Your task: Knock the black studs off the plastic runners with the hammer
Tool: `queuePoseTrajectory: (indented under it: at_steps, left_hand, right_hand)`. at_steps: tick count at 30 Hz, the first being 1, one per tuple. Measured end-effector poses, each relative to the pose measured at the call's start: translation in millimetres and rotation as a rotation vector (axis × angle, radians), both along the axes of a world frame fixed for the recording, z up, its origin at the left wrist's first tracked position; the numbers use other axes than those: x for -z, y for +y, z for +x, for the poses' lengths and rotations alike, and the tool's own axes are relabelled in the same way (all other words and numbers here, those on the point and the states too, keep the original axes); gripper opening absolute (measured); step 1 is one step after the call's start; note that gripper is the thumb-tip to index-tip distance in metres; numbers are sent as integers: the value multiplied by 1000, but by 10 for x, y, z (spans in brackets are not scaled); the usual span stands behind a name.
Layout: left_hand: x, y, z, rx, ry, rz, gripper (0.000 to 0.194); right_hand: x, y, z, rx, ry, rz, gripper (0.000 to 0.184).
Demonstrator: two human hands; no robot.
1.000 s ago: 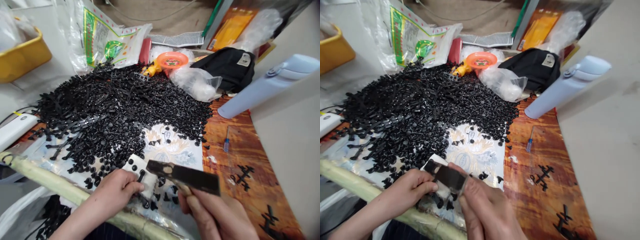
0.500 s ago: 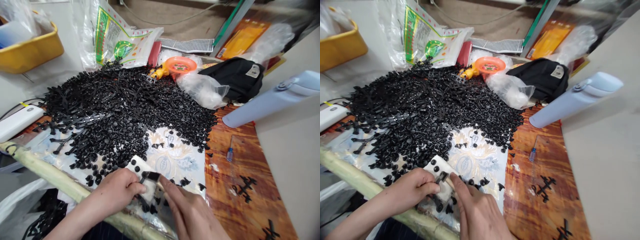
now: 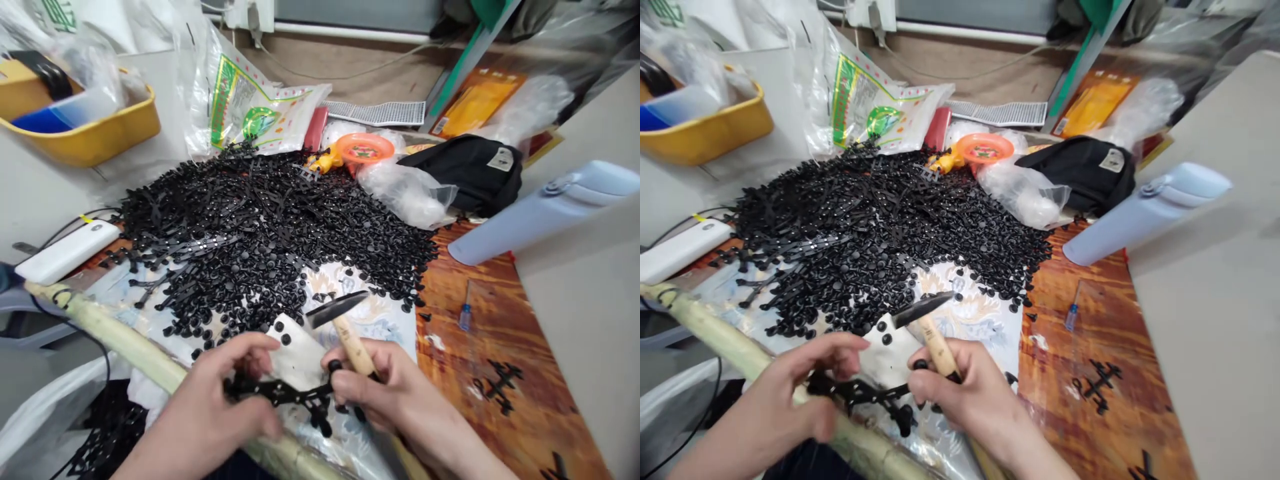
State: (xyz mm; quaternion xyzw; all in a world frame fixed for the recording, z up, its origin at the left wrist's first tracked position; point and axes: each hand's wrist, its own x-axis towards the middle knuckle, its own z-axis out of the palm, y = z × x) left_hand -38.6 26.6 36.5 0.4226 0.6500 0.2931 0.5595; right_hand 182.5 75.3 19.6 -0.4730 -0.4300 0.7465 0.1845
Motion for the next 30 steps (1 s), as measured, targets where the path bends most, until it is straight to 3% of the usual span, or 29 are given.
queuePoseTrajectory:
  at_steps: [1,3,7,11,17,23,27,30]
  left_hand:
    - [17,-55,3,-144,-180,-12,39]
    - [68,-161,78,-271,-505,-42,43]
    - [150,-259,319,-266,-722,-103,36]
    - [143,-213,344,-270,-604,-165,26]
    - [125,-203,337,-505,-539,-152,34]
    - [258,-221,296,-377,-236,-158,39]
    - [306,-147,181,-434,-141,-177,38]
    - [325,-68,131,-390,-86,-152,41]
  right_hand:
    - [-8,-10,21,37,8,-37,50]
    - [13,-35,35,90,45,-89,51]
    - [167,-90,0,52,83,-18,50]
    - [260,-133,33,30,25,55,48]
    - [221,-193,17,61,-13,52,45]
    - [266,-251,-64,7,-22,83,44]
    - [211,-251,19,-98,-288,311,36]
    - [224,-288,79,-162,-478,466,35]
